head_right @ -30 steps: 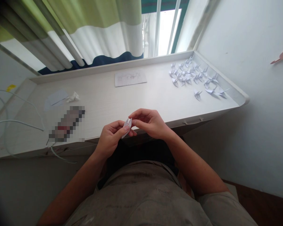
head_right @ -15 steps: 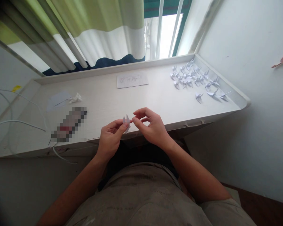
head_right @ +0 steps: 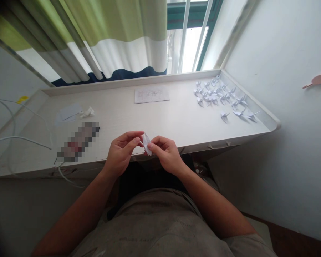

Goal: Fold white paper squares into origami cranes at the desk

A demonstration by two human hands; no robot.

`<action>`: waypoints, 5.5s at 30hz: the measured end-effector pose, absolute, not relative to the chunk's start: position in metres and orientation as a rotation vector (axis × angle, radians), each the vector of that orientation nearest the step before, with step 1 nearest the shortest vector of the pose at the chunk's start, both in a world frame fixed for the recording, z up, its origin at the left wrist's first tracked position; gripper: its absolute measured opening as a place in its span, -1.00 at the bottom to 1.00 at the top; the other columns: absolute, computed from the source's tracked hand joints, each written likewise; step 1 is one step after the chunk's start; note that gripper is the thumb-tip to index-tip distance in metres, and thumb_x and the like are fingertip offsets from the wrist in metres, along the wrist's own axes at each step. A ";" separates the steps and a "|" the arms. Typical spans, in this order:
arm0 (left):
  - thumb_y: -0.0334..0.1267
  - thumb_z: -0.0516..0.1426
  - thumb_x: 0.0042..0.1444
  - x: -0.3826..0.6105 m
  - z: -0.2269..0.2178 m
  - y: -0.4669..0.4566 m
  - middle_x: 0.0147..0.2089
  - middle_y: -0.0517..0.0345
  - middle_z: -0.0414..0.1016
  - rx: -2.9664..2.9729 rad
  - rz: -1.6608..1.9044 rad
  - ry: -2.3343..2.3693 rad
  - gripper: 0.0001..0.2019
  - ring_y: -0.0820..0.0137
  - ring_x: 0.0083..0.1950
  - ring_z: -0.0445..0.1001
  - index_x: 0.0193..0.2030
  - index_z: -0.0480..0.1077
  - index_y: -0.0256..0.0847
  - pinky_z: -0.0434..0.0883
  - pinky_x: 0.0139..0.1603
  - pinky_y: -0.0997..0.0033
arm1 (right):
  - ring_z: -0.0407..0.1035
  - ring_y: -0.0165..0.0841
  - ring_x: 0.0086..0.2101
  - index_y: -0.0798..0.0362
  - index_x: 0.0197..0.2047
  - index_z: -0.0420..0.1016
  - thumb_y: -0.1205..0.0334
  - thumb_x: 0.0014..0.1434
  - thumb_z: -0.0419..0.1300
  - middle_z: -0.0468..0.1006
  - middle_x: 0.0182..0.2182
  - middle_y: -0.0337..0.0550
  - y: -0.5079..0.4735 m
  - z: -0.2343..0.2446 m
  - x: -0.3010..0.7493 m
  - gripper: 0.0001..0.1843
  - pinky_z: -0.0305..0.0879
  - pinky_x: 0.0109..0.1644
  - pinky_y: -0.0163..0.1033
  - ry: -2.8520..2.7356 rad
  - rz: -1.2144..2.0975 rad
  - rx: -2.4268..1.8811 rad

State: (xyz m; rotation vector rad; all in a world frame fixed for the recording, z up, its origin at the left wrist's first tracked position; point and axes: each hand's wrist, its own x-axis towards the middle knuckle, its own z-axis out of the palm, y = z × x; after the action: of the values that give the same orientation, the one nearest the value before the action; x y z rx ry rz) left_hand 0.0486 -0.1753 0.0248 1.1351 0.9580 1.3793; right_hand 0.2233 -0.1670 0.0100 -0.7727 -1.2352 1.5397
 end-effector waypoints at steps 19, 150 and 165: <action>-0.22 0.46 0.12 0.026 0.043 -0.167 -0.22 0.05 0.74 1.401 1.216 0.962 -0.83 0.31 -0.19 0.68 -0.21 0.65 -0.21 0.60 -0.09 0.31 | 0.63 -0.36 -0.46 0.06 -0.21 0.60 -0.01 0.19 0.52 0.74 -0.42 -0.20 -0.170 0.015 0.224 -0.66 0.64 -0.27 -0.23 -1.127 1.732 -0.696; -0.23 0.35 0.17 0.025 0.066 -0.173 -0.25 0.09 0.69 1.658 1.107 1.226 -0.90 0.29 -0.19 0.65 -0.24 0.61 -0.20 0.56 -0.06 0.31 | 0.65 -0.36 -0.38 0.02 -0.15 0.60 0.01 0.28 0.46 0.76 -0.31 -0.18 -0.179 0.011 0.217 -0.72 0.66 -0.23 -0.22 -1.194 1.455 -0.727; -0.18 0.40 0.19 0.026 0.066 -0.171 -0.30 0.10 0.68 1.594 1.100 1.132 -0.86 0.32 -0.23 0.63 -0.30 0.64 -0.19 0.57 -0.09 0.32 | 0.65 -0.35 -0.38 0.02 -0.15 0.59 -0.05 0.28 0.45 0.75 -0.31 -0.18 -0.180 0.012 0.218 -0.68 0.67 -0.23 -0.20 -1.223 1.441 -0.755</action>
State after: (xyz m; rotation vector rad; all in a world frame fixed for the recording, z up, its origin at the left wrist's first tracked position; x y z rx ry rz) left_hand 0.0256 -0.1713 0.0661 1.5942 1.1315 1.0998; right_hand 0.2185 -0.1797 0.0117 -0.7553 -1.2234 1.4414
